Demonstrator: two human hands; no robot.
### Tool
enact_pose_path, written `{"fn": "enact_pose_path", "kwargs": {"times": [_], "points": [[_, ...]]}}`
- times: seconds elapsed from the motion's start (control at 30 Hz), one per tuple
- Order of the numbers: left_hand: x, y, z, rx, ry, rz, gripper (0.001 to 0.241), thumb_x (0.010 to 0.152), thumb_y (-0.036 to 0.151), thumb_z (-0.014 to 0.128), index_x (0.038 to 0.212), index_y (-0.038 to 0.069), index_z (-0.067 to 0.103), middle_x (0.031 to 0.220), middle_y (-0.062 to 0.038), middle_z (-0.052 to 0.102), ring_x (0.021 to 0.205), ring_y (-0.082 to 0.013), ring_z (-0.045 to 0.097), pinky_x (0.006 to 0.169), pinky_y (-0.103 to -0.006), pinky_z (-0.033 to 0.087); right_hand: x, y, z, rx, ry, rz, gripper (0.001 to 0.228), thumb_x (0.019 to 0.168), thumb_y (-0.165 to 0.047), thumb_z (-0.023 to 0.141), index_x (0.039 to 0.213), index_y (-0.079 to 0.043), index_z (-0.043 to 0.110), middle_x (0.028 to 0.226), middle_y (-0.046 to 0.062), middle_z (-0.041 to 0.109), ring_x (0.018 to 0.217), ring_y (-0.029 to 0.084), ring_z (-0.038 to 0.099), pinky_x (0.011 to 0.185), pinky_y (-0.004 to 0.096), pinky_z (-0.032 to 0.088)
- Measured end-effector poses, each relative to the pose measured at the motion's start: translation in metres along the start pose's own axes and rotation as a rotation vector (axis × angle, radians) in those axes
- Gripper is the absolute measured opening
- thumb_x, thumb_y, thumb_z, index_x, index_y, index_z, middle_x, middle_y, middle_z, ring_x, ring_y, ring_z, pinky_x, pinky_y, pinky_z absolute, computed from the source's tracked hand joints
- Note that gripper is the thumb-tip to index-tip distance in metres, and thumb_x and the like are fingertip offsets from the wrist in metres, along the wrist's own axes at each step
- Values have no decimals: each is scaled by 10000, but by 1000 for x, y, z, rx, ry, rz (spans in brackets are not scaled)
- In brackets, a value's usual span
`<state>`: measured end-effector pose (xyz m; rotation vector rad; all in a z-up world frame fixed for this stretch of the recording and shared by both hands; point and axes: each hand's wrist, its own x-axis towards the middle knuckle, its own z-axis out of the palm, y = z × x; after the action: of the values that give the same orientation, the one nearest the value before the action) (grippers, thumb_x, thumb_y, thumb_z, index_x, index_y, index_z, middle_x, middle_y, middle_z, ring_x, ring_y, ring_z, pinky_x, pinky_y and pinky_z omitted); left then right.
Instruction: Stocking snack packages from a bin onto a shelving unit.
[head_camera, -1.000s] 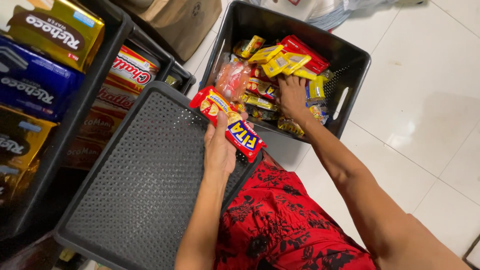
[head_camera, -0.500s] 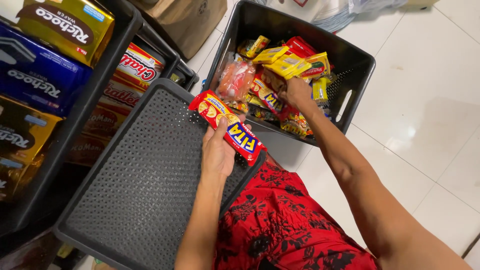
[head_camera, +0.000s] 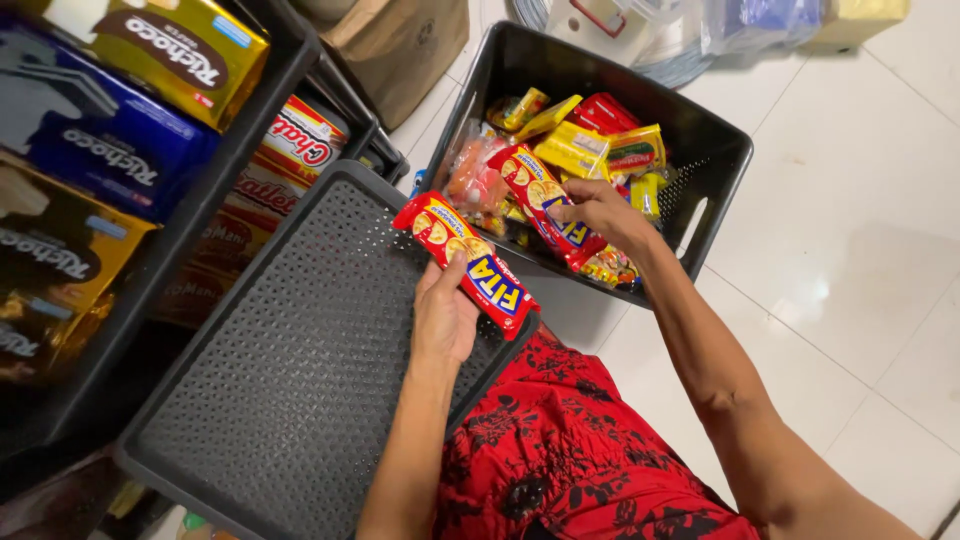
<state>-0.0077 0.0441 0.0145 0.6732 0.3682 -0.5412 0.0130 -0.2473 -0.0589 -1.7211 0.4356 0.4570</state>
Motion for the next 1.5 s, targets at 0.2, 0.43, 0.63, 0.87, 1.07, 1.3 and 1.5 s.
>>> {"fn": "enact_pose_path", "kwargs": {"times": [0.2, 0.43, 0.63, 0.87, 1.07, 1.3, 1.5], "points": [[-7, 6, -3, -3, 22, 22, 412, 1002, 163, 617, 1379, 22, 524, 1265, -118, 657, 1158, -213, 645, 1034, -411, 509, -32, -62, 30, 158, -60, -46, 287, 896, -156, 748, 1155, -36, 728, 962, -17, 730, 855, 62, 630, 802, 247, 521], [-20, 21, -5, 9, -3, 108, 353, 1013, 145, 614, 1345, 31, 571, 1244, -83, 663, 1131, -180, 645, 1022, -389, 506, -54, -97, 61, 319, -211, -193, 355, 879, -133, 764, 1212, -34, 689, 1061, -10, 739, 936, 72, 664, 872, 261, 551], [-34, 32, -9, -33, -16, 202, 349, 1020, 144, 593, 1348, 27, 570, 1284, -105, 664, 1168, -191, 642, 1046, -386, 500, -59, -114, 92, 342, -300, -315, 367, 896, -113, 782, 1226, -17, 655, 1091, 20, 732, 988, 92, 670, 899, 281, 554], [-52, 51, -9, -76, -2, 302, 372, 1020, 148, 588, 1368, 20, 552, 1322, -112, 655, 1208, -194, 630, 1079, -383, 482, -65, -136, 120, 245, -358, -334, 402, 871, -82, 787, 1241, -43, 636, 1081, 24, 737, 983, 96, 676, 869, 277, 562], [-62, 56, -18, -93, 40, 365, 378, 1021, 150, 584, 1373, 16, 549, 1324, -121, 655, 1206, -206, 628, 1072, -391, 478, -70, -148, 134, 237, -433, -377, 393, 879, -69, 780, 1239, -35, 629, 1100, 23, 727, 1011, 99, 671, 897, 282, 557], [-81, 66, -14, -67, 42, 480, 454, 960, 85, 662, 1392, 30, 532, 1317, -109, 661, 1179, -200, 651, 1043, -386, 514, -63, -150, 170, 158, -392, -393, 275, 971, -183, 686, 1197, -27, 663, 1041, 6, 718, 941, 68, 649, 833, 245, 539], [-99, 82, -21, -49, 75, 605, 555, 887, 0, 715, 1405, 32, 517, 1309, -103, 667, 1172, -202, 665, 1035, -384, 527, -64, -156, 206, 123, -377, -414, 263, 1010, -211, 667, 1159, 6, 677, 985, 12, 705, 886, 58, 622, 767, 232, 523]]}}
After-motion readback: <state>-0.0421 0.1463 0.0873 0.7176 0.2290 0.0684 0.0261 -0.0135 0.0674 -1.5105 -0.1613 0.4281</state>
